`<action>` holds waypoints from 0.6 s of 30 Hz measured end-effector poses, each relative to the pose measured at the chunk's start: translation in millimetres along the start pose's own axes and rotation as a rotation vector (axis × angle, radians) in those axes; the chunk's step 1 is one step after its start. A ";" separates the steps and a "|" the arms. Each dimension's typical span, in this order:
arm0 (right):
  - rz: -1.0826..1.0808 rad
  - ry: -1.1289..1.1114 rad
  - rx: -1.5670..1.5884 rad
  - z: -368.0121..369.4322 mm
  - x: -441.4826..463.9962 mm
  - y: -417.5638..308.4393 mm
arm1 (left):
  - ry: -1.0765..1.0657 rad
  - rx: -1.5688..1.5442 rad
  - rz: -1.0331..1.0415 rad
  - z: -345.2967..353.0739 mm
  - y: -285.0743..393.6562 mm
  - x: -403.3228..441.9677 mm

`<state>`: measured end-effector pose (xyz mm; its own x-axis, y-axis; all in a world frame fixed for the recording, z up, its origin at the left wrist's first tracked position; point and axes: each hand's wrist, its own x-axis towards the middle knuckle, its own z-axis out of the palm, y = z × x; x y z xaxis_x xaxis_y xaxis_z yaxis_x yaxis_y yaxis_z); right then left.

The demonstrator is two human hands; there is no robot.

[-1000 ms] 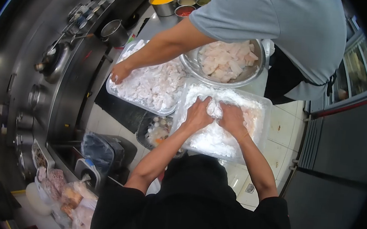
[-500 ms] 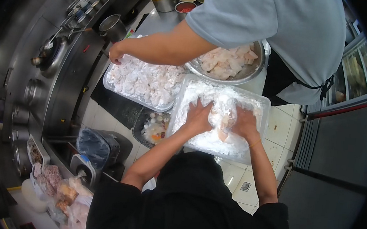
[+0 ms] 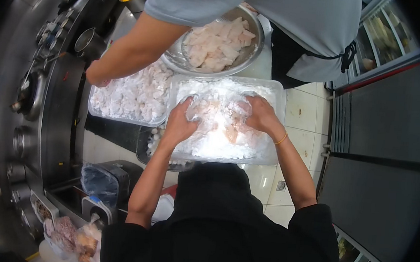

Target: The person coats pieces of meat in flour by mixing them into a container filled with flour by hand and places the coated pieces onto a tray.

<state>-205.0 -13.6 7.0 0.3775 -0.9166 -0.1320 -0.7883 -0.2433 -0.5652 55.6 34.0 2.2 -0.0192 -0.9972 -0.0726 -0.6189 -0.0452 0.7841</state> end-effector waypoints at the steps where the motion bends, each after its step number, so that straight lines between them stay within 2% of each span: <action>1: 0.045 -0.039 -0.071 -5.3 -4.5 -1.4 | -0.040 0.065 -0.025 -1.1 -0.6 -3.0; 3: 0.128 -0.119 -0.209 -16.1 -13.1 -7.3 | -0.094 0.289 0.028 11.5 -15.3 -4.5; 6: 0.097 -0.122 -0.285 6.2 -15.3 9.4 | -0.123 0.478 0.001 34.0 -0.4 -5.5; 8: 0.075 -0.022 -0.236 36.2 -5.3 28.3 | -0.129 0.561 -0.057 43.9 15.9 2.0; 12: 0.075 0.120 -0.056 55.4 9.9 34.8 | -0.066 0.411 -0.161 48.2 25.0 18.2; 15: 0.043 0.050 0.236 44.1 17.3 23.0 | -0.032 0.141 -0.123 40.3 2.5 29.2; 16: -0.044 0.087 0.396 42.5 15.9 16.0 | -0.006 0.057 -0.111 36.1 3.5 28.3; 18: -0.031 0.011 0.543 43.7 20.0 7.8 | 0.083 -0.055 -0.059 30.3 1.7 23.3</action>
<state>-182.4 -20.0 -35.6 0.3890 -0.9156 -0.1020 -0.4118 -0.0737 -0.9083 30.2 12.5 -16.8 0.0824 -0.9941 -0.0699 -0.5727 -0.1047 0.8131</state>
